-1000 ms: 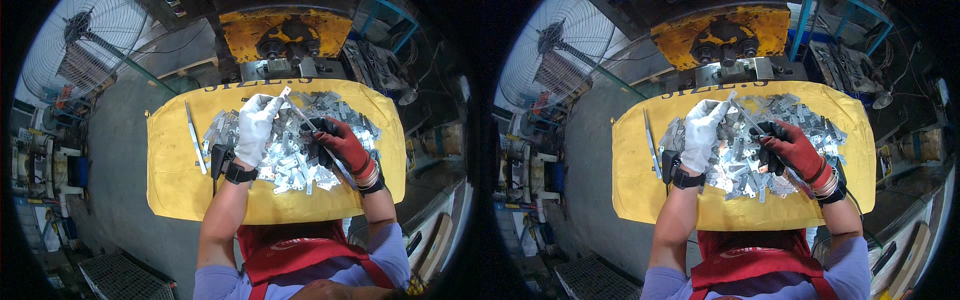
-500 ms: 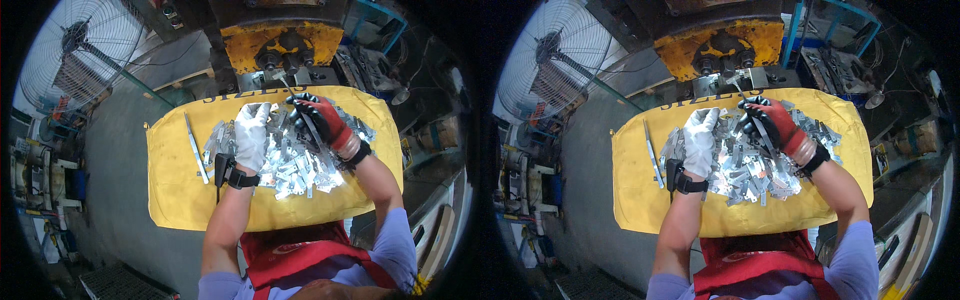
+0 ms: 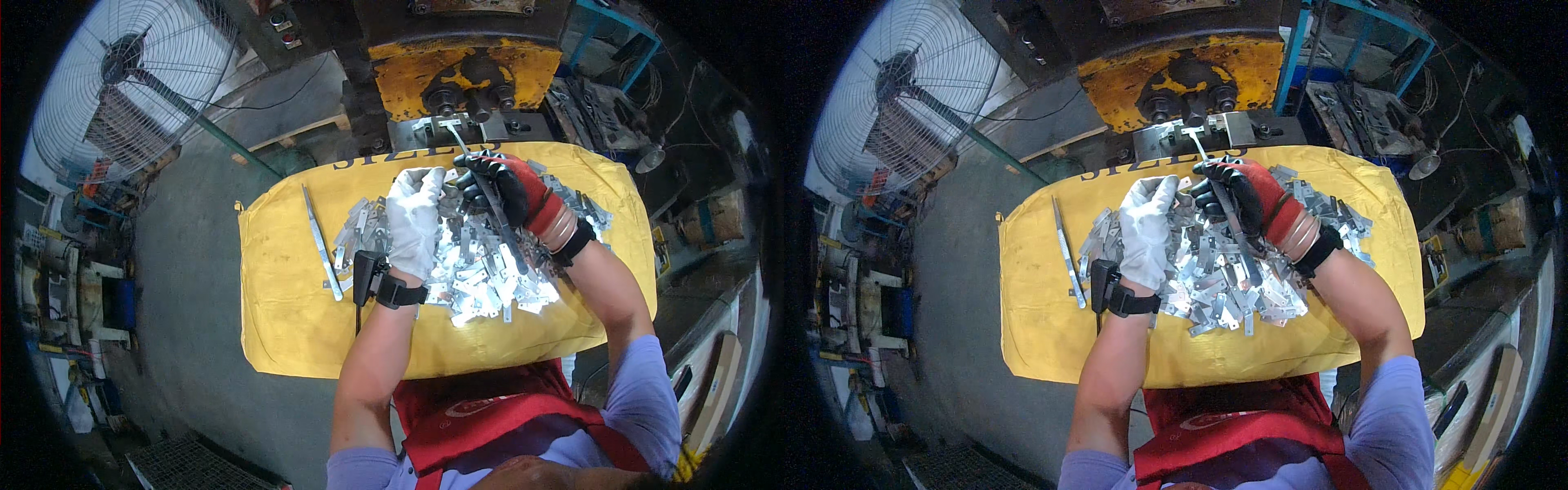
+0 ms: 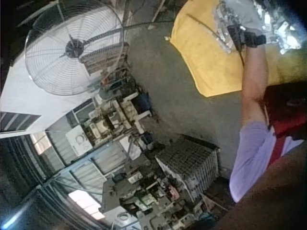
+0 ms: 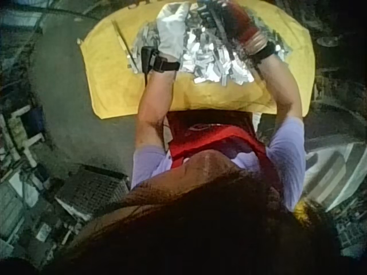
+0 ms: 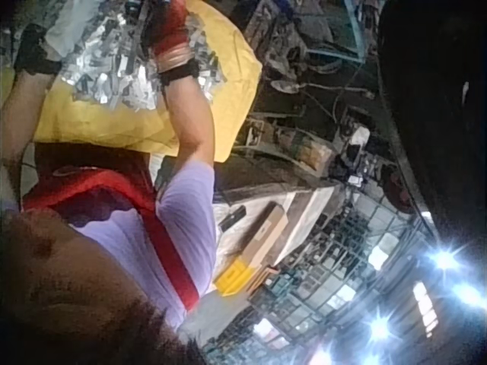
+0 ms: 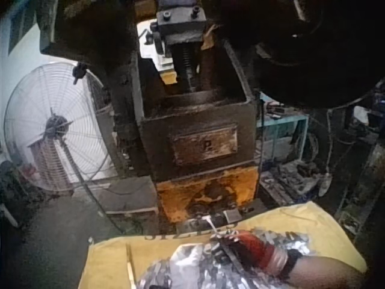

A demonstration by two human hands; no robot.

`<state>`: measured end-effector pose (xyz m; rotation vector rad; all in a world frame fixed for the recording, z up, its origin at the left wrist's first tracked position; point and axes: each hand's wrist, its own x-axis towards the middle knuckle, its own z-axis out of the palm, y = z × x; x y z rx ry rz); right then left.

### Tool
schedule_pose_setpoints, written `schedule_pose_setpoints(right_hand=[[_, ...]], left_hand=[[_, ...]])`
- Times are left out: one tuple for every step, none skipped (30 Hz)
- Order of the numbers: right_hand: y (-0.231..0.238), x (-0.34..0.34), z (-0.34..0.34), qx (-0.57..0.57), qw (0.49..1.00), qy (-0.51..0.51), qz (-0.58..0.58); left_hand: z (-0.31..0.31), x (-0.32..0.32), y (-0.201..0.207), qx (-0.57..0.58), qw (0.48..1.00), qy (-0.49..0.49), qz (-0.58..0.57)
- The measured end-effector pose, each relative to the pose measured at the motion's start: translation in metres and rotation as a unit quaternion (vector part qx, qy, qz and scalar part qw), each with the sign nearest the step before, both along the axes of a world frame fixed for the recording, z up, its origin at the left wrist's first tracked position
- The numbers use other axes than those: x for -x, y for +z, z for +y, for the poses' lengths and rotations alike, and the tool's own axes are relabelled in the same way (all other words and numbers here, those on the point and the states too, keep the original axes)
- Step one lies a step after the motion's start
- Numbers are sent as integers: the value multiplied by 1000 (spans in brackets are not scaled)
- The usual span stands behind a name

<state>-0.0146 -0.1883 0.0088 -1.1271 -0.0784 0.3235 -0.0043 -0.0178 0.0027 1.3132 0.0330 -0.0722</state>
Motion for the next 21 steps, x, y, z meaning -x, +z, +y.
schedule_pose_setpoints(right_hand=[[0, 0, -3, 5, 1000, 12, 3], [2, 2, -5, 5, 1000, 11, 3], [6, 6, -8, 57, 997, 14, -58], [9, 10, -10, 109, 987, 21, -119], [12, 15, -13, 63, 994, 46, -72], [12, 20, -17, 62, 994, 48, -73], [11, 27, -23, -16, 997, 64, -27], [9, 32, -28, -95, 992, 80, 20], [7, 37, -32, -50, 997, 56, -13], [5, 39, -33, -51, 997, 57, -11], [4, 40, -35, -45, 998, 45, 4], [3, 41, -35, -39, 999, 33, 19], [3, 41, -36, -39, 999, 30, 19], [5, 41, -35, -20, 999, 17, 33], [6, 41, -35, 0, 999, 3, 47], [9, 42, -32, 0, 999, 3, 46], [13, 43, -28, 1, 998, -10, 60], [17, 43, -25, 3, 997, -23, 74], [20, 43, -23, 3, 997, -23, 75], [22, 41, -21, 11, 996, -22, 90], [24, 39, -21, 20, 994, -20, 105]], left_hand=[[0, 1, 4, 0, 1000, -1, -1], [1, 3, 8, -1, 1000, 0, -2], [1, 3, 11, -2, 1000, 0, -3], [2, 3, 8, -2, 1000, 2, -4], [4, 1, 3, -12, 1000, 3, -14], [6, 0, 0, -23, 999, 5, -23], [5, 1, 1, -22, 999, 6, -23], [3, 2, 4, -6, 1000, -5, 0], [2, 3, 5, 11, 1000, -16, 22], [3, 3, 3, 10, 1000, -16, 24], [3, 2, 0, 8, 1000, -17, 14], [3, 2, -1, 6, 1000, -18, 4], [2, 2, 0, 5, 1000, -21, 4], [2, 3, 1, -2, 1000, -19, 2], [2, 3, 2, -10, 1000, -17, 1], [3, 1, -1, -10, 1000, -17, 0], [5, -2, -7, -15, 1000, -24, 3], [6, -3, -11, -21, 999, -30, 6], [6, -3, -11, -20, 999, -31, 6], [6, -3, -11, -15, 999, -38, 9], [6, -3, -10, -10, 999, -44, 12]])
